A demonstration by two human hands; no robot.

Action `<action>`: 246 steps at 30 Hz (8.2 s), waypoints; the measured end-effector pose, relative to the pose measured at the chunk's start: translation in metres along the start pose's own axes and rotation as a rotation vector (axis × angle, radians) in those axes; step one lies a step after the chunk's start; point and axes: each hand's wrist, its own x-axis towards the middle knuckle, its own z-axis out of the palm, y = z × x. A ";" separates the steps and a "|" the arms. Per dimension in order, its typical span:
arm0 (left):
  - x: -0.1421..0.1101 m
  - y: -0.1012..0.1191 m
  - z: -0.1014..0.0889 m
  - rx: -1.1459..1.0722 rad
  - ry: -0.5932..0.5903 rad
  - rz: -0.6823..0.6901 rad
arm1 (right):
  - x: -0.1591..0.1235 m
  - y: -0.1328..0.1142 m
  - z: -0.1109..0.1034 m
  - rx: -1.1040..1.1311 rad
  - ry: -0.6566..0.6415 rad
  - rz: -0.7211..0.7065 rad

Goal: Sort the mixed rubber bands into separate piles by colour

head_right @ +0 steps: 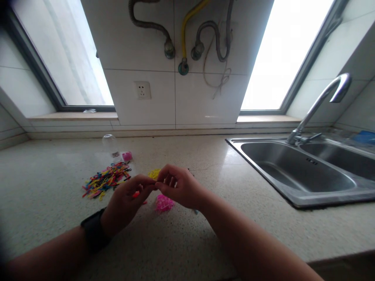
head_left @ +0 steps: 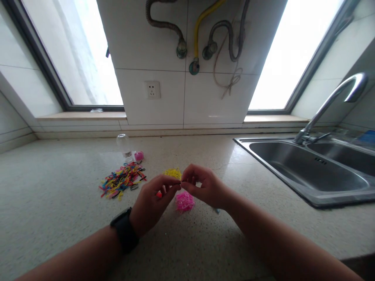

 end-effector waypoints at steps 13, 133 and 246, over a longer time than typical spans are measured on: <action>0.000 -0.003 0.000 -0.055 0.018 -0.075 | 0.001 0.003 -0.001 -0.049 -0.001 0.023; 0.000 -0.005 0.000 -0.218 -0.003 -0.128 | 0.009 0.039 -0.067 -0.442 0.089 0.143; 0.028 -0.014 -0.026 0.481 -0.158 0.194 | 0.012 0.064 -0.065 -0.678 0.075 0.111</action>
